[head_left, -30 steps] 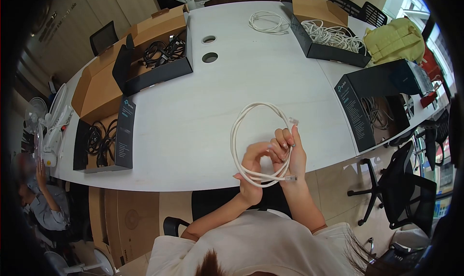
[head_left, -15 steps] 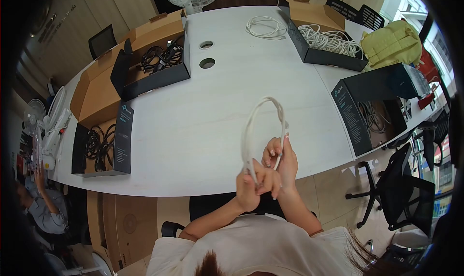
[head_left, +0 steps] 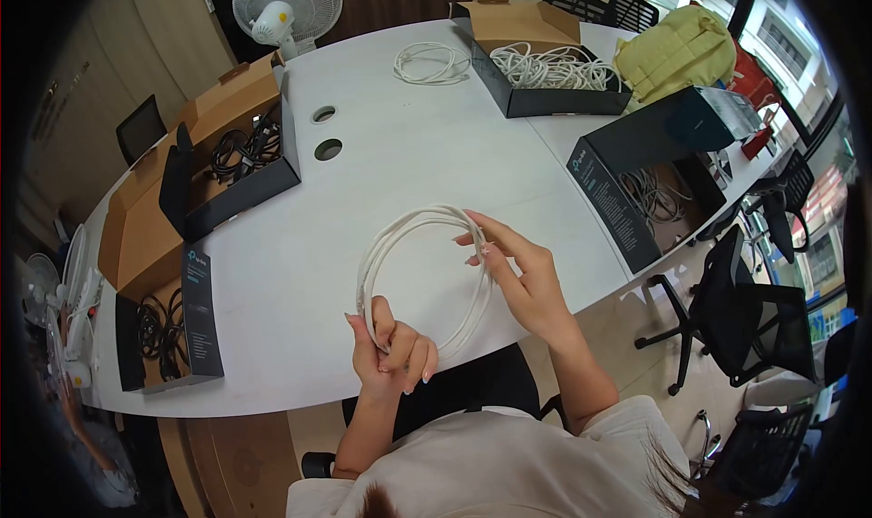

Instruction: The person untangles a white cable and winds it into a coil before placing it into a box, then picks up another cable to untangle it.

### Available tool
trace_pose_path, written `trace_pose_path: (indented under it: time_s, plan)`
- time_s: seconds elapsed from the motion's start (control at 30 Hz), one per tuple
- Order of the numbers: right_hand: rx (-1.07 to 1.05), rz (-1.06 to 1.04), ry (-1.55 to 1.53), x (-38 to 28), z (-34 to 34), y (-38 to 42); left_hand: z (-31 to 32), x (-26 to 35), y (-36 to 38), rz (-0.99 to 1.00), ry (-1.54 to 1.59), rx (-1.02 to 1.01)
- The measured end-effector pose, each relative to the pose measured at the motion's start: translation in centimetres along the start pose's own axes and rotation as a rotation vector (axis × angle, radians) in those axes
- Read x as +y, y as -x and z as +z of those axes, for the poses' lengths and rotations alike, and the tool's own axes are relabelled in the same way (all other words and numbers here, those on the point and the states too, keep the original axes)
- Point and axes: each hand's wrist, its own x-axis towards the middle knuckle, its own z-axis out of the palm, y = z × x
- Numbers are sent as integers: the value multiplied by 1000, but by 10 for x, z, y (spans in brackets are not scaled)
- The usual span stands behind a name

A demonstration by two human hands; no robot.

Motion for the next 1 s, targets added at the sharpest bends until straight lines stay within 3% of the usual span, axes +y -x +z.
trace_pose_path:
  time_s: [0.13, 0.23, 0.33, 0.37, 0.47, 0.53, 0.6, 0.73, 0.83, 1.0]
  plan:
    - [25, 81, -38, 3, -2, 2, -2, -1, -5, 19, -48, 144]
    - [100, 168, -110, 2, -7, 2, 11, -4, -11, -42, -241, 257]
    - [51, 188, -111, 2, -15, -8, 0, -7, -15, 25, -617, 184]
    - [39, 185, -67, 1, -19, -14, 0, -8, -17, 11, -685, 246]
    - [63, -231, 183, 16, -11, -37, -3, -13, -22, -32, -759, 356]
    - [-77, -191, 105, 9, 0, -44, -11, -13, -20, -52, -742, 419]
    - [-255, 193, -83, -14, 5, -37, -21, -10, -20, -52, -742, 476]
    - [-302, 201, -48, -12, 5, -55, -14, 0, -19, -140, -781, 464]
    - [-217, 169, -90, -8, 4, -77, -8, 0, -20, -88, -865, 482]
    - [115, -128, -152, -14, -38, -156, -18, 3, -8, -65, -1168, 368]
